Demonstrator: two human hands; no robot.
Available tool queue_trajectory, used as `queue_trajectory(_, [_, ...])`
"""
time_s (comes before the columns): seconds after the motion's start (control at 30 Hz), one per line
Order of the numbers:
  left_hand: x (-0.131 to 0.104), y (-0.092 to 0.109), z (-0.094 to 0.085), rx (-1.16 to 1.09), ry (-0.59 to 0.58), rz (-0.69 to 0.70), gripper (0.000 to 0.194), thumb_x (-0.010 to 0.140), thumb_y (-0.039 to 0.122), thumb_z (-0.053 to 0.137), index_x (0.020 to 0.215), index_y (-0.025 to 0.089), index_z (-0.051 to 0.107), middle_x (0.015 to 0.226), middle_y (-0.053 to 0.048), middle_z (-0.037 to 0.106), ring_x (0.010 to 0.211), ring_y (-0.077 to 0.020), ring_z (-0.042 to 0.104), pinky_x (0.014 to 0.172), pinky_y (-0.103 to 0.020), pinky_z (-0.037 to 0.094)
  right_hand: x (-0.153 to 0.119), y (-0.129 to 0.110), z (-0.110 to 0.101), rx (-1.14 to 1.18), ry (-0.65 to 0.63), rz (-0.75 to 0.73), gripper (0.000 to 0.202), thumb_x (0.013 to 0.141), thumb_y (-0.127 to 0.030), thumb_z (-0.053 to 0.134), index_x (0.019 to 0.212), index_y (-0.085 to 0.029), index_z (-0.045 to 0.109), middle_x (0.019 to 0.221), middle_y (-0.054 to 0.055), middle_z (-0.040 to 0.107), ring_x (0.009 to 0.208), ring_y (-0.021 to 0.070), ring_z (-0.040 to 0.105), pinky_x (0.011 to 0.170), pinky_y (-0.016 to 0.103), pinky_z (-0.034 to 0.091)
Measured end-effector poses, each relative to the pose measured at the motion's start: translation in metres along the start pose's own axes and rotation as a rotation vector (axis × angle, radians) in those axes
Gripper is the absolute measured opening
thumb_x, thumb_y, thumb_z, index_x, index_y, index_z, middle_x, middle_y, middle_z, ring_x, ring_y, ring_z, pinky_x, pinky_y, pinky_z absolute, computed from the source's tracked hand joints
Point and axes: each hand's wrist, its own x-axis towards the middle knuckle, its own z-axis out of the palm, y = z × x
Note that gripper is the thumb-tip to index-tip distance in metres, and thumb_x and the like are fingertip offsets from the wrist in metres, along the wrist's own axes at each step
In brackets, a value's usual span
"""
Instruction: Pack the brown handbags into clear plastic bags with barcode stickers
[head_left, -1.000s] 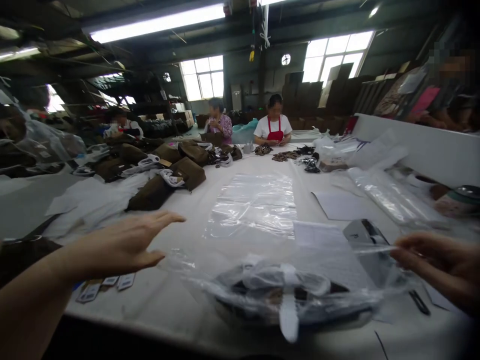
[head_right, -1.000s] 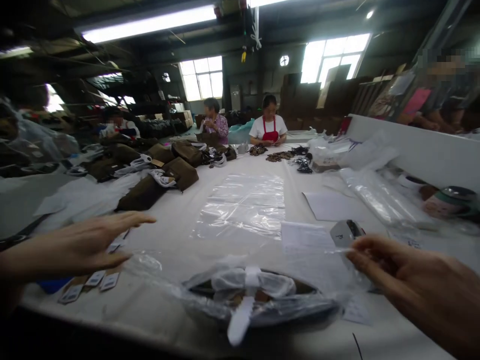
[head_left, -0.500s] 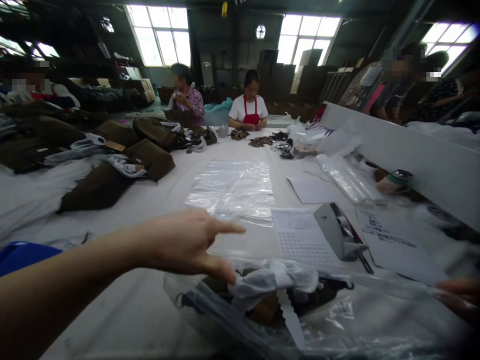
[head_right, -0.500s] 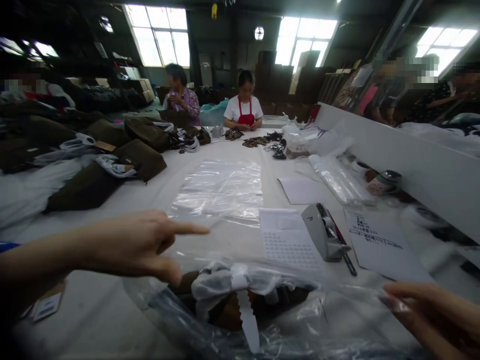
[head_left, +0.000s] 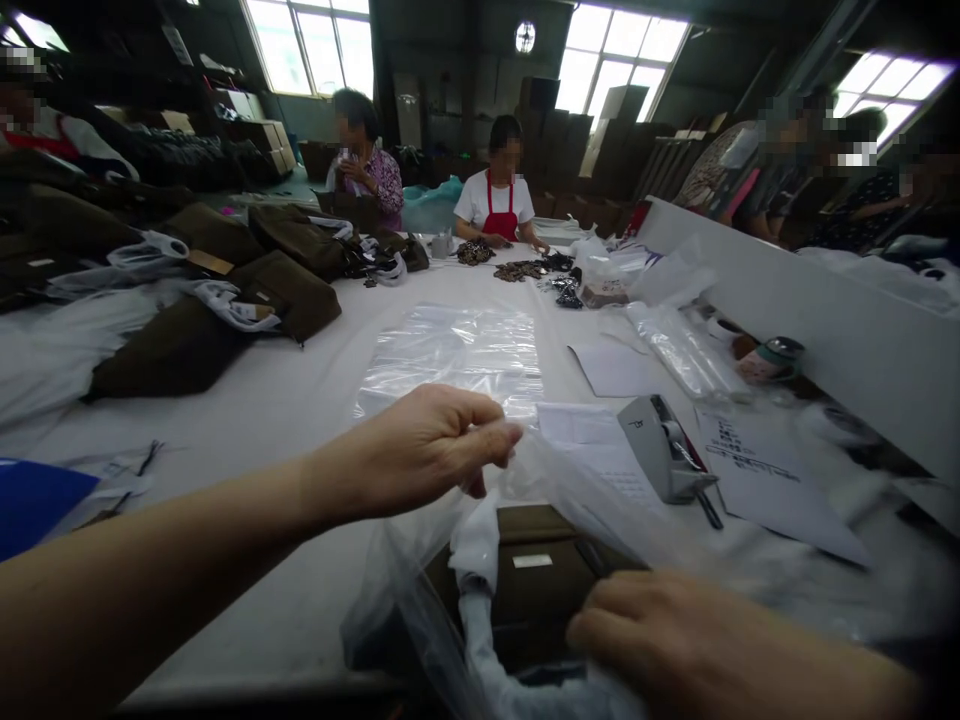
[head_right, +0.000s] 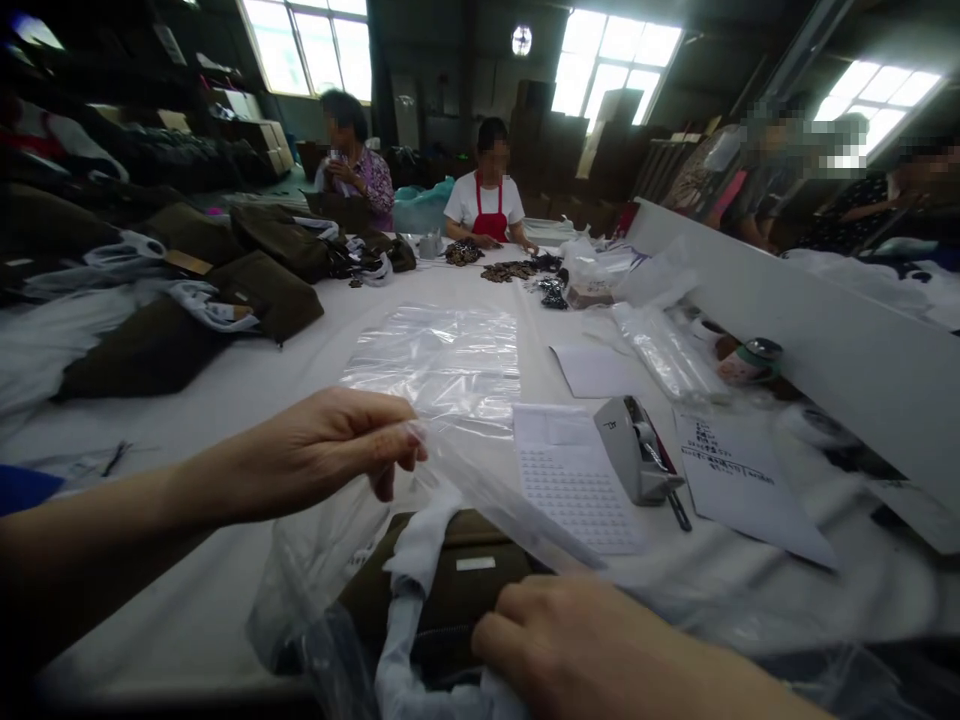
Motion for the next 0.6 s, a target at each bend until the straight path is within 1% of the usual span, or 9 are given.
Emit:
queue_trajectory(0.1, [0.002,-0.001,0.004,-0.011,-0.03,0.022,0.03,0.087,0.036,0.045,0.075,0.014,0.061,0.066,0.0,0.062,0.057,-0.01,0.06,0.056,-0.019,0.045,0.04,0.004,-0.015,-0.071,-0.272,0.014,0.015,0.079,-0.016,0.053,0.079,-0.022,0.067,0.066,-0.003,0.064,0.055,0.0117,0.055,0.05,0.022,0.034])
queue_trajectory(0.17, [0.003,-0.003,0.004,-0.025,-0.032,0.038,0.028,0.087,0.034,0.046,0.074,0.014,0.06,0.065,0.0,0.061,0.058,-0.01,0.06,0.055,-0.018,0.045,0.057,0.009,-0.01,-0.185,-0.374,-0.103,0.009,0.075,-0.02,0.06,0.081,-0.021,0.067,0.065,-0.002,0.064,0.057,0.0133,0.055,0.05,0.023,0.033])
queue_trajectory(0.27, [0.006,-0.007,0.002,-0.037,0.003,0.034,0.029,0.087,0.034,0.046,0.076,0.013,0.061,0.069,-0.001,0.063,0.056,-0.0095,0.061,0.054,-0.018,0.045,0.063,0.017,0.016,-0.4,-0.407,-0.339,0.019,0.071,-0.03,0.067,0.085,-0.018,0.065,0.073,0.003,0.065,0.062,0.0171,0.056,0.053,0.027,0.034])
queue_trajectory(0.33, [0.007,-0.011,0.001,-0.031,0.016,0.035,0.03,0.088,0.034,0.045,0.076,0.013,0.062,0.069,-0.002,0.063,0.055,-0.0092,0.06,0.054,-0.018,0.044,0.061,0.022,0.034,-0.473,-0.379,-0.391,0.018,0.074,-0.032,0.064,0.082,-0.017,0.064,0.074,0.004,0.064,0.065,0.0184,0.056,0.057,0.029,0.036])
queue_trajectory(0.4, [0.007,-0.013,0.0,-0.021,0.01,0.042,0.031,0.088,0.034,0.045,0.073,0.013,0.061,0.065,-0.001,0.061,0.056,-0.0095,0.06,0.054,-0.018,0.044,0.059,0.024,0.041,-0.453,-0.36,-0.383,0.014,0.079,-0.03,0.06,0.076,-0.017,0.063,0.071,0.004,0.062,0.066,0.018,0.056,0.06,0.03,0.037])
queue_trajectory(0.43, [0.006,-0.013,0.0,-0.016,0.006,0.047,0.031,0.088,0.035,0.045,0.072,0.013,0.06,0.063,0.0,0.06,0.057,-0.0095,0.06,0.054,-0.018,0.043,0.058,0.025,0.04,-0.414,-0.354,-0.364,0.015,0.081,-0.029,0.058,0.074,-0.017,0.062,0.072,0.004,0.062,0.068,0.0178,0.057,0.061,0.029,0.037])
queue_trajectory(0.53, [0.003,-0.012,0.0,0.032,-0.004,0.049,0.033,0.089,0.036,0.043,0.07,0.014,0.059,0.061,0.001,0.059,0.055,-0.0084,0.057,0.052,-0.018,0.041,0.053,0.024,0.018,-0.227,-0.334,-0.188,0.012,0.079,-0.027,0.061,0.073,-0.017,0.061,0.079,0.002,0.063,0.072,0.0157,0.057,0.062,0.026,0.039])
queue_trajectory(0.57, [0.002,-0.011,0.0,0.057,-0.006,0.052,0.033,0.09,0.035,0.043,0.07,0.014,0.059,0.061,0.001,0.059,0.055,-0.0079,0.056,0.052,-0.017,0.039,0.05,0.024,0.008,-0.157,-0.304,-0.096,0.009,0.079,-0.026,0.06,0.075,-0.018,0.06,0.08,0.001,0.062,0.072,0.0144,0.058,0.062,0.024,0.04])
queue_trajectory(0.6, [0.001,-0.01,-0.001,0.086,-0.008,0.057,0.033,0.09,0.035,0.043,0.069,0.014,0.059,0.061,0.001,0.059,0.055,-0.0075,0.054,0.052,-0.017,0.038,0.046,0.023,-0.001,-0.113,-0.241,0.005,0.007,0.081,-0.025,0.058,0.077,-0.019,0.059,0.08,0.0,0.062,0.072,0.0133,0.058,0.061,0.023,0.04])
